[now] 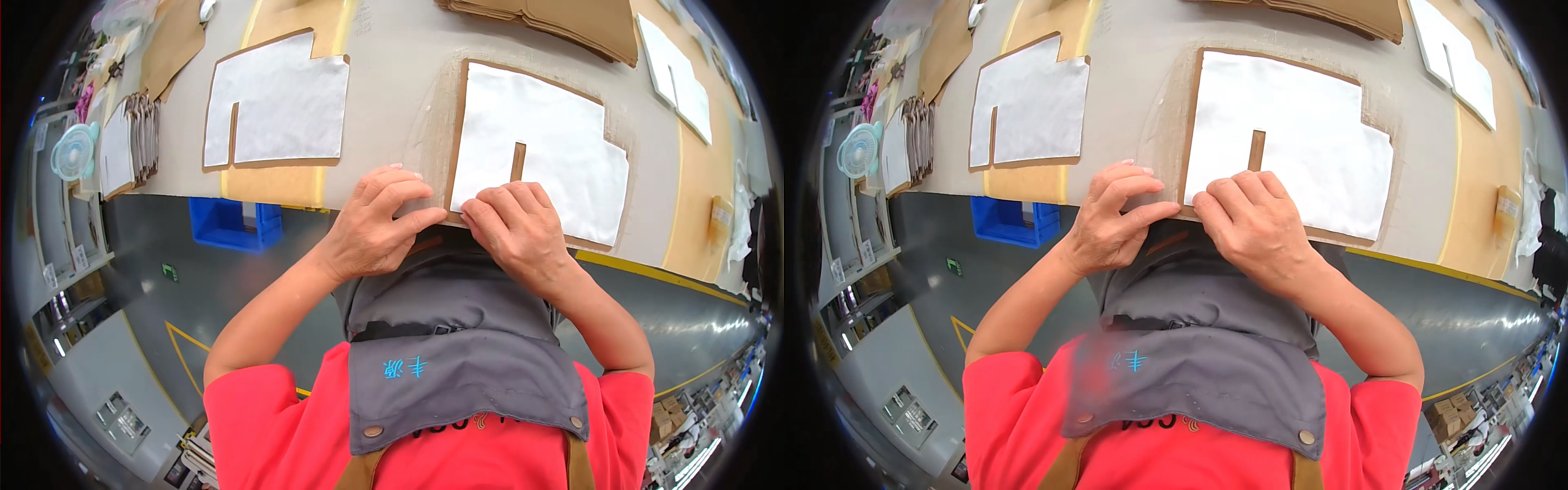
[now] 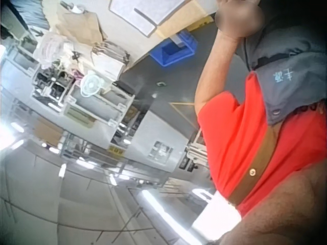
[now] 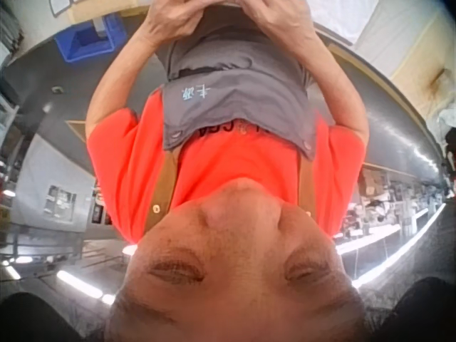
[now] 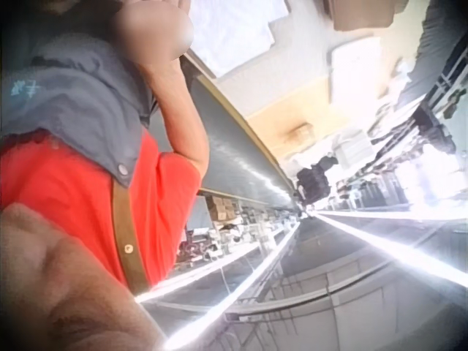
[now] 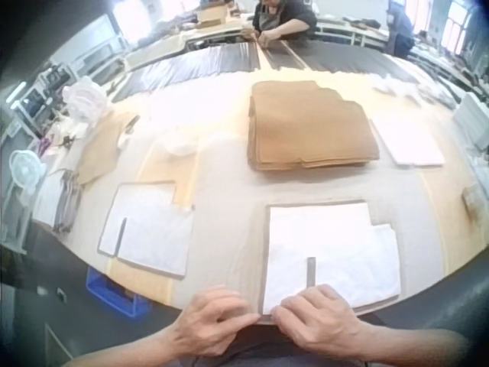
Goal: The person assembles paper products by applying glue to brown cardboard pieces and adhering white paper inserts to them. They repeatedly pick up a cardboard piece, apply glue from a bottle, place a white paper insert, and press it down to secure the bond.
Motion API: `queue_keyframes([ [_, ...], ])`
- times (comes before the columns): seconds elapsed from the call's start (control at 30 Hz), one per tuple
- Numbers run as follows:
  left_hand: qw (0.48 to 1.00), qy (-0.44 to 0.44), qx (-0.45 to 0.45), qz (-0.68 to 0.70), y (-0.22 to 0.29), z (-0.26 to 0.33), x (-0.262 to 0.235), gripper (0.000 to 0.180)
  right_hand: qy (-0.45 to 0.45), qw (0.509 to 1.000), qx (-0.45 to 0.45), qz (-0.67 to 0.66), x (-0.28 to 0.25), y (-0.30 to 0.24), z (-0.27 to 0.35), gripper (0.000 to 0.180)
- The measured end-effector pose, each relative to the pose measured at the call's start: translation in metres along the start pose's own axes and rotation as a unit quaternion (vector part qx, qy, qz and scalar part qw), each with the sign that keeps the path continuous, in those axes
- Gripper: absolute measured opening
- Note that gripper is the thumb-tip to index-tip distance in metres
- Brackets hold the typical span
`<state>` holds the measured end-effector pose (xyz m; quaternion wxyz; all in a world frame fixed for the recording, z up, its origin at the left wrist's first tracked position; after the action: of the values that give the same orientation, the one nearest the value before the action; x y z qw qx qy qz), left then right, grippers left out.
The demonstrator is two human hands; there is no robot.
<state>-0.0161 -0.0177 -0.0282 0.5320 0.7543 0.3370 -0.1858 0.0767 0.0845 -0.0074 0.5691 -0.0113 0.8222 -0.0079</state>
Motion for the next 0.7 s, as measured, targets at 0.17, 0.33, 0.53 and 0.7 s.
queue_keyframes([
  [0.17, 0.999, 0.026, 0.02, 0.004, -0.003, 0.004, 0.001, 0.04, -0.04, 0.995, -0.036, 0.081, 0.005, -0.013, -0.006, 0.013],
  [0.33, 0.999, 0.037, 0.029, 0.001, -0.002, 0.005, 0.0, 0.04, -0.036, 0.996, -0.062, 0.045, 0.007, -0.009, -0.011, 0.012],
  [0.53, 0.999, 0.04, 0.029, 0.004, -0.003, 0.006, 0.0, 0.04, -0.031, 0.997, -0.076, -0.004, 0.007, -0.001, -0.011, 0.015],
  [0.7, 0.999, 0.039, 0.028, 0.005, -0.003, 0.006, 0.001, 0.04, -0.044, 0.995, -0.088, -0.012, 0.008, -0.002, -0.01, 0.017],
])
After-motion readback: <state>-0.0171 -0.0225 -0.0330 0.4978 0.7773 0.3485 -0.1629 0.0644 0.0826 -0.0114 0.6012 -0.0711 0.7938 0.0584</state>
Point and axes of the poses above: each hand's wrist, its own z-axis away from the middle knuckle, its own x-axis out of the palm, y = z × x, the point moved 9 cm from there along -z, towards the middle knuckle, and after that the axes turned 15 degrees about z, right-handed, at the moved point
